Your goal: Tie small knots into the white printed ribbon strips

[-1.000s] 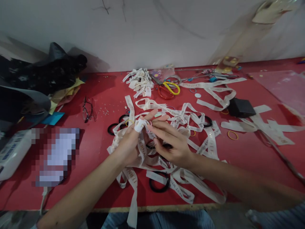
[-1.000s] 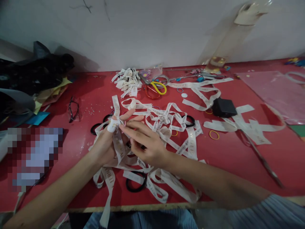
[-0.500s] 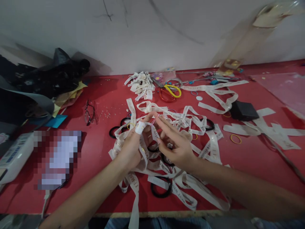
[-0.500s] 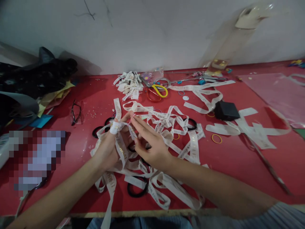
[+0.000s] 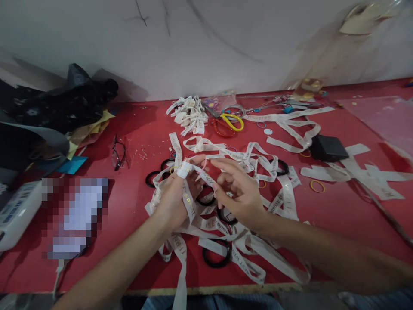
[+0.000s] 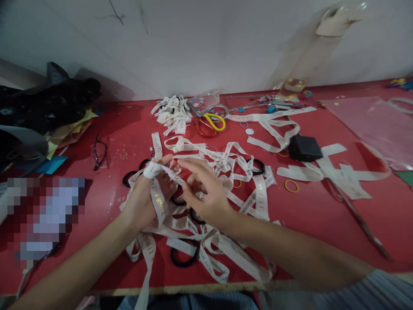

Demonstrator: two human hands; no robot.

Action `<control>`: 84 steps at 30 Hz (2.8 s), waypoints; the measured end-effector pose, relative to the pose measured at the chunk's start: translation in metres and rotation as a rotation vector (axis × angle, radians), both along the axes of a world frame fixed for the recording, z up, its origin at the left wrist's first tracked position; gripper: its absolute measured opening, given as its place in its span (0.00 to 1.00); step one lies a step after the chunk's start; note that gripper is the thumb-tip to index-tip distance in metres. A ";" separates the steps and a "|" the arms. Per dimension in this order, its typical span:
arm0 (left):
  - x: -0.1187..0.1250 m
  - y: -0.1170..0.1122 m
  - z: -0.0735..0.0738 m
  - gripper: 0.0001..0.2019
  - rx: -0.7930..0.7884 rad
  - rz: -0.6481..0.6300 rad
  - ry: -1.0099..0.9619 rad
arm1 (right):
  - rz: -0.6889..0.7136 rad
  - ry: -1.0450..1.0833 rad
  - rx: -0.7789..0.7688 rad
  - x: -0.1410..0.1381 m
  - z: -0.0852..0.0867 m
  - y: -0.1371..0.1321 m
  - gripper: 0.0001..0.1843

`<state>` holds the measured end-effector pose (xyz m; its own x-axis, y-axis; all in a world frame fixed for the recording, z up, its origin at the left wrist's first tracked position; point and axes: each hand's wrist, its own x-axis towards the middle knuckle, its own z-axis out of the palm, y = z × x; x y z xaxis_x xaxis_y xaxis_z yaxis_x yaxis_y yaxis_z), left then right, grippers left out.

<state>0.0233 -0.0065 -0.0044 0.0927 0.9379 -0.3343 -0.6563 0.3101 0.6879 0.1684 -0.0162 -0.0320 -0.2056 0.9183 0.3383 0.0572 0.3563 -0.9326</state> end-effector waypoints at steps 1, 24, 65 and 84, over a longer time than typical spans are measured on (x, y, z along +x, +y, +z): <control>-0.001 0.000 0.001 0.14 -0.008 0.006 -0.006 | 0.018 0.053 -0.052 -0.001 0.000 0.000 0.24; 0.025 -0.001 0.017 0.19 -0.130 -0.134 -0.056 | 0.121 -0.186 0.334 0.001 0.016 0.009 0.12; 0.032 -0.006 -0.014 0.17 -0.028 -0.119 -0.043 | -0.061 -0.610 0.447 0.008 0.004 0.023 0.07; 0.035 -0.010 -0.002 0.16 -0.331 -0.122 -0.075 | 0.081 -0.703 0.795 0.017 -0.002 0.031 0.11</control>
